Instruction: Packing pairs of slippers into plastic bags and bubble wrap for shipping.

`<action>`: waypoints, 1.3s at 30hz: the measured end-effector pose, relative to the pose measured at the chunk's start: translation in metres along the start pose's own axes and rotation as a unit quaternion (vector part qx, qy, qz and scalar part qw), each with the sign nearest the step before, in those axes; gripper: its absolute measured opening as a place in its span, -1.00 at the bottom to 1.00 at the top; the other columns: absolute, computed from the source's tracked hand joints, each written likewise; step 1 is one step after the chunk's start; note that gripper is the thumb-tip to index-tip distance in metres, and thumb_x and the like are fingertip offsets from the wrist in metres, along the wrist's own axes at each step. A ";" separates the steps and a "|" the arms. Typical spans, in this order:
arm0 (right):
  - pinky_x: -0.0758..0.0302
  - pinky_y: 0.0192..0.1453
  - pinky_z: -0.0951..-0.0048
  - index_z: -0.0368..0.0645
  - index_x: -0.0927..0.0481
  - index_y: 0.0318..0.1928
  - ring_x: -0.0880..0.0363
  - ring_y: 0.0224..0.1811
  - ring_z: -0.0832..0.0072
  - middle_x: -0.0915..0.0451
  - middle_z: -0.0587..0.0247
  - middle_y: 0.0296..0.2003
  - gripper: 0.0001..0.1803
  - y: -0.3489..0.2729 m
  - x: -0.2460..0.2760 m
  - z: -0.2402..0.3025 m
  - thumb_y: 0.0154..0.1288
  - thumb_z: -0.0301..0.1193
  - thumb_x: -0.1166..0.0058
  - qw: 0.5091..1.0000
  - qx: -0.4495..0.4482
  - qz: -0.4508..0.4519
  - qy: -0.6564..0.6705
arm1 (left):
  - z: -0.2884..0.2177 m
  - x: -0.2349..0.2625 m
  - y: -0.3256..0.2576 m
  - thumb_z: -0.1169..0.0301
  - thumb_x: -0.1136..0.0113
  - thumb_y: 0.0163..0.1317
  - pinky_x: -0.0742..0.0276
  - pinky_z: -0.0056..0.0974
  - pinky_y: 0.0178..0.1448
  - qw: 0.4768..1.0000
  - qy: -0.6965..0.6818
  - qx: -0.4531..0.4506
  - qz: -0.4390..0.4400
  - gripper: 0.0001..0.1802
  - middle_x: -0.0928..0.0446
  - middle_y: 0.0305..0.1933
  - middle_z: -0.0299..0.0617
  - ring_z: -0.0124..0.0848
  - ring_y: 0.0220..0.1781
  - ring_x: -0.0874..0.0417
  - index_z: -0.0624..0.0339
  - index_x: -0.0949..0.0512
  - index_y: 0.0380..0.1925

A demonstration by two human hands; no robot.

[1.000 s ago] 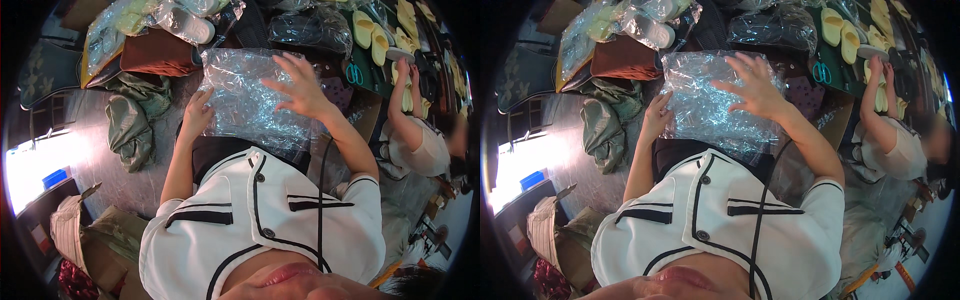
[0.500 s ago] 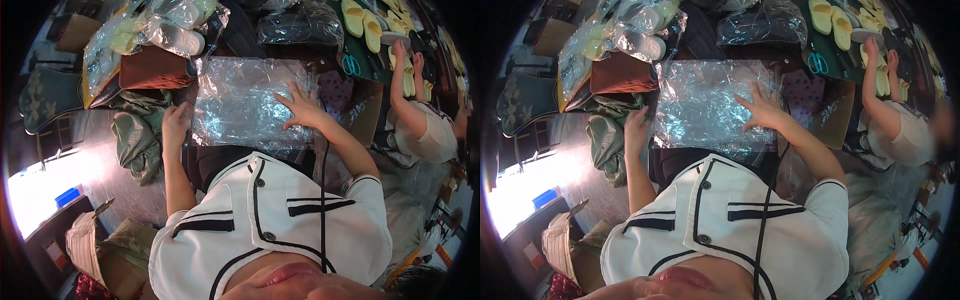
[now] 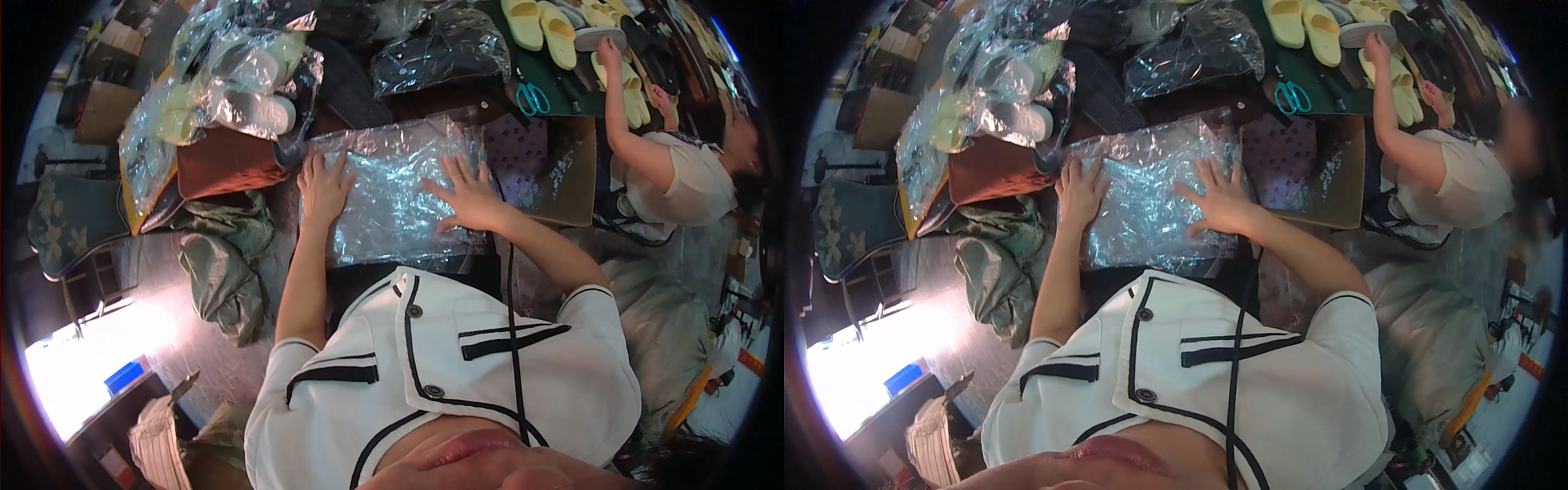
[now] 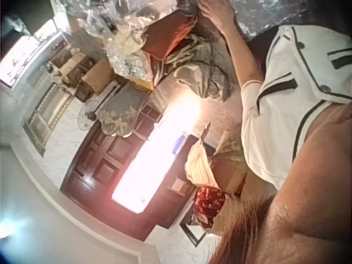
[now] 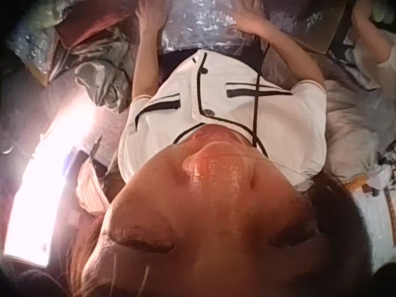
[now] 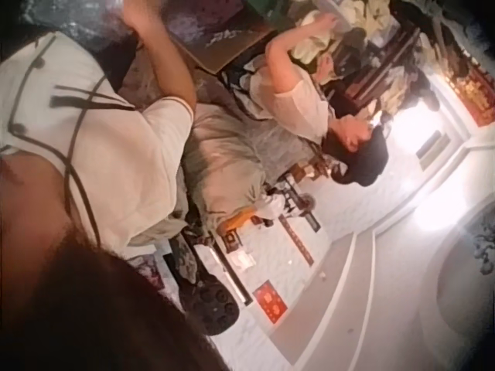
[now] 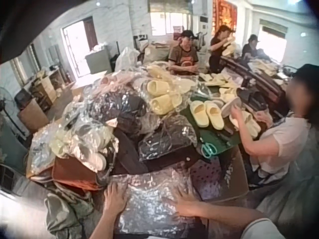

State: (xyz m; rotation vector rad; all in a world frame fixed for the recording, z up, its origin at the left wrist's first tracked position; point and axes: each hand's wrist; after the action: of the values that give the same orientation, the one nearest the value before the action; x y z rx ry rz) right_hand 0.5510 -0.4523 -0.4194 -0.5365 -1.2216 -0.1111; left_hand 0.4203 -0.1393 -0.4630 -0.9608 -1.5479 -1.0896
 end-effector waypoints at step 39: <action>-0.58 -0.02 0.42 -0.20 -0.43 0.23 -0.57 -0.07 0.53 -0.56 0.29 -0.02 -0.50 0.062 0.220 -0.120 0.28 -0.41 -0.08 0.558 0.090 -0.412 0.715 | -0.020 0.180 0.004 0.49 -0.46 0.09 -0.42 -0.02 0.33 0.963 -0.261 -0.062 -0.039 -0.24 -0.44 0.22 0.12 0.07 0.25 -0.48 0.07 -0.45 0.35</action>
State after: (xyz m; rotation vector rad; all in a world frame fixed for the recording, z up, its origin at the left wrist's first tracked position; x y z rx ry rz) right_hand 0.7550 -0.4081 -0.2671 0.4262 0.2919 -1.0101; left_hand 0.3910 -0.1457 -0.2838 -1.3608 -1.9697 -1.0483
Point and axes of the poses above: each hand's wrist, its own y-axis towards the middle knuckle, its own x-axis out of the back of the hand, z = x × y
